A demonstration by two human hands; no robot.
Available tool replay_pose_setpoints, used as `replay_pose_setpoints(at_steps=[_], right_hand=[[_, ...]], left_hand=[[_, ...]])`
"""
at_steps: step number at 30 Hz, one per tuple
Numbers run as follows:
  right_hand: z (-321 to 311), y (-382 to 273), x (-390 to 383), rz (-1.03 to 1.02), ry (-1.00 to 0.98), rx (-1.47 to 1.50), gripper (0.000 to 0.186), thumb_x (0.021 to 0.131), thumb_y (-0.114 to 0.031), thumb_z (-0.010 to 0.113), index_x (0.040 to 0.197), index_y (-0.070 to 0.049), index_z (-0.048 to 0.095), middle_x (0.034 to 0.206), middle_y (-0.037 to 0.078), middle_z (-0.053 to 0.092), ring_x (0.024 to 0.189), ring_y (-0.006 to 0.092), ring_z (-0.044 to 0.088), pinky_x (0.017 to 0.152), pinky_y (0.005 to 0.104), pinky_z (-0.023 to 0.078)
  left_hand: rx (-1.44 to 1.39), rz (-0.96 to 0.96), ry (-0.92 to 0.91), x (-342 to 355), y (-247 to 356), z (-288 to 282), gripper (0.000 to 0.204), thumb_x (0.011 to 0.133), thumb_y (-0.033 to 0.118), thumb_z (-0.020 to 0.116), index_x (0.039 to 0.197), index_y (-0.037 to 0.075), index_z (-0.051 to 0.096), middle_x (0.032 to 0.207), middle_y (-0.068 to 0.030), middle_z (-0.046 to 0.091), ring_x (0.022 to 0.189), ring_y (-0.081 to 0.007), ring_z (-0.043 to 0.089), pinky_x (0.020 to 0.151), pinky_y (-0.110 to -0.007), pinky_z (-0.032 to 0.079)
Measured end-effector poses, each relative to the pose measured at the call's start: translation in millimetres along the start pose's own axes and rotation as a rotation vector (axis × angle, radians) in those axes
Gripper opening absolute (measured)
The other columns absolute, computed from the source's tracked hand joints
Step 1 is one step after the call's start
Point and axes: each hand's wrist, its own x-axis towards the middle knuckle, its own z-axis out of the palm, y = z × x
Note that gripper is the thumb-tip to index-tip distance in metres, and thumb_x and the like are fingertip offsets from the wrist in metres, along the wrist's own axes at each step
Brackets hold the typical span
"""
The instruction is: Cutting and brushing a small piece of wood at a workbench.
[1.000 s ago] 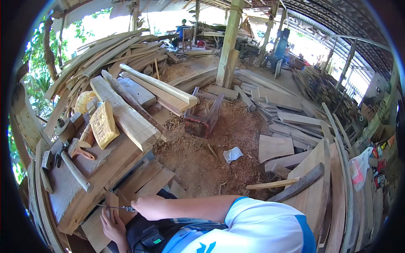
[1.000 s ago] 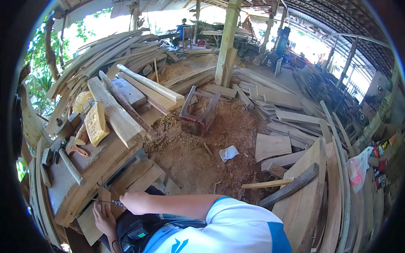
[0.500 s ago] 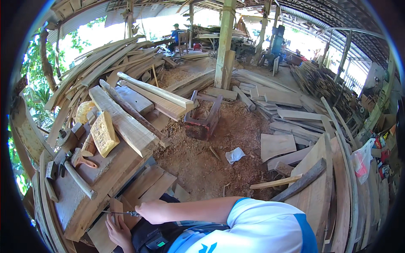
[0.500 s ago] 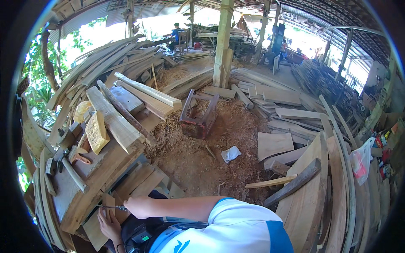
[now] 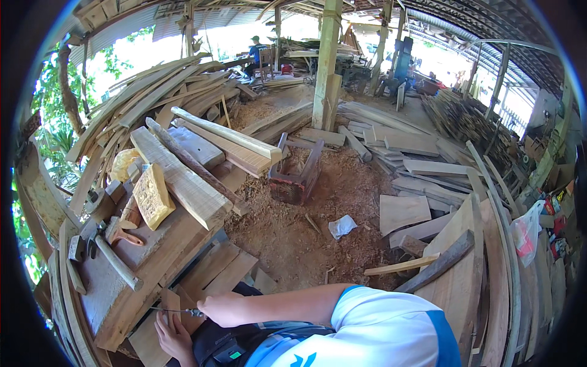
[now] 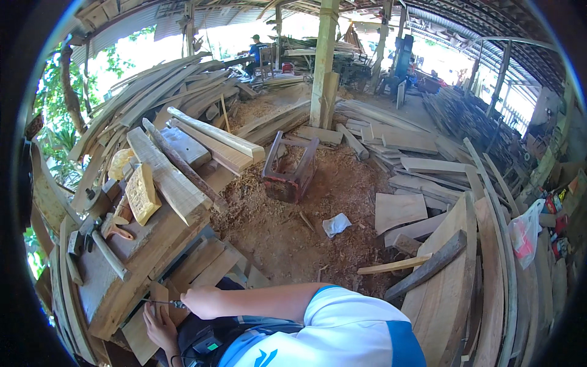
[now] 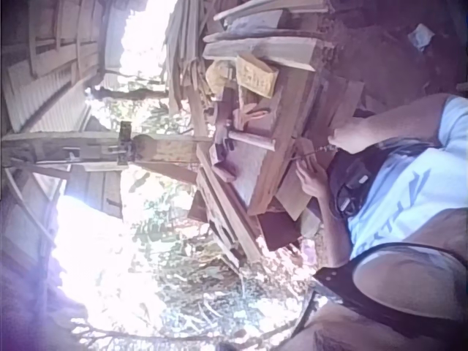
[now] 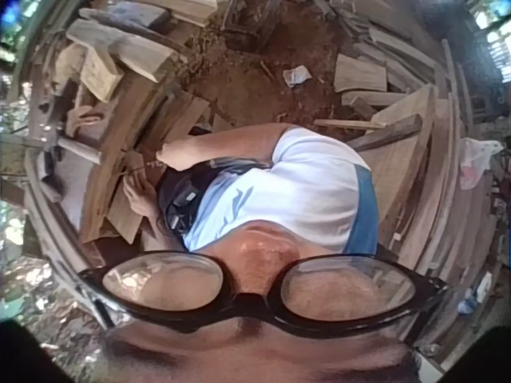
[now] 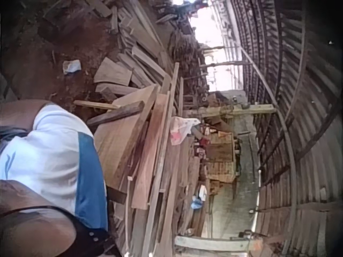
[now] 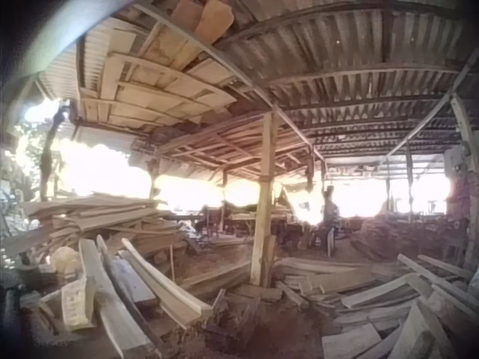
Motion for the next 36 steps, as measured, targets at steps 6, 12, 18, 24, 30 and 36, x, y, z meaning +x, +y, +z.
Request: replay_pose_setpoints(at_steps=[6,12,18,24,30,36], right_hand=[[-2,2,-17,0.022,-0.014,-0.023,0.023,0.09,-0.009,0.058,0.107,0.006,0.059,0.089,0.024,0.071,0.083,0.04,0.073,0.07,0.0486,0.059],[5,-3,9,0.001,0.014,0.005,0.022,0.09,-0.008,0.058,0.106,0.006,0.059,0.088,0.024,0.071,0.083,0.0402,0.073,0.07,0.0488,0.059],[2,1,-18,0.019,-0.02,0.015,0.02,0.09,-0.006,0.057,0.106,0.006,0.059,0.087,0.024,0.071,0.083,0.0411,0.072,0.068,0.0493,0.059],[2,-1,7,0.033,-0.023,0.081,0.019,0.092,-0.008,0.057,0.105,0.005,0.058,0.089,0.026,0.071,0.084,0.043,0.072,0.068,0.0513,0.058],[0,-4,4,0.044,-0.063,0.12,0.023,0.099,-0.017,0.053,0.109,0.004,0.056,0.09,0.028,0.07,0.087,0.0461,0.07,0.073,0.0547,0.056],[-19,-5,-28,0.132,-0.154,0.069,0.025,0.099,-0.014,0.05,0.111,0.006,0.057,0.096,0.028,0.07,0.091,0.045,0.07,0.075,0.0527,0.057]], left_hand=[[-0.011,0.018,0.026,0,-2,3,0.041,0.098,0.028,0.065,0.131,0.004,0.056,0.11,-0.0189,0.065,0.093,-0.0426,0.067,0.072,-0.047,0.054],[-0.021,-0.008,0.006,-1,-2,1,0.042,0.097,0.029,0.066,0.13,0.004,0.057,0.111,-0.0185,0.066,0.093,-0.0424,0.067,0.073,-0.048,0.054],[-0.013,-0.003,0.018,1,3,0,0.04,0.097,0.027,0.066,0.129,0.005,0.058,0.11,-0.0184,0.066,0.092,-0.0428,0.067,0.073,-0.048,0.054],[-0.028,-0.028,0.032,2,3,-3,0.038,0.097,0.026,0.066,0.128,0.005,0.058,0.107,-0.019,0.066,0.091,-0.0434,0.066,0.073,-0.048,0.054],[-0.042,-0.002,0.051,2,8,-10,0.04,0.092,0.026,0.07,0.127,0.008,0.059,0.102,-0.0166,0.065,0.085,-0.0412,0.066,0.069,-0.048,0.053],[-0.056,-0.031,0.008,3,13,-14,0.039,0.09,0.025,0.07,0.126,0.012,0.06,0.099,-0.0147,0.066,0.079,-0.0408,0.066,0.066,-0.048,0.054]])
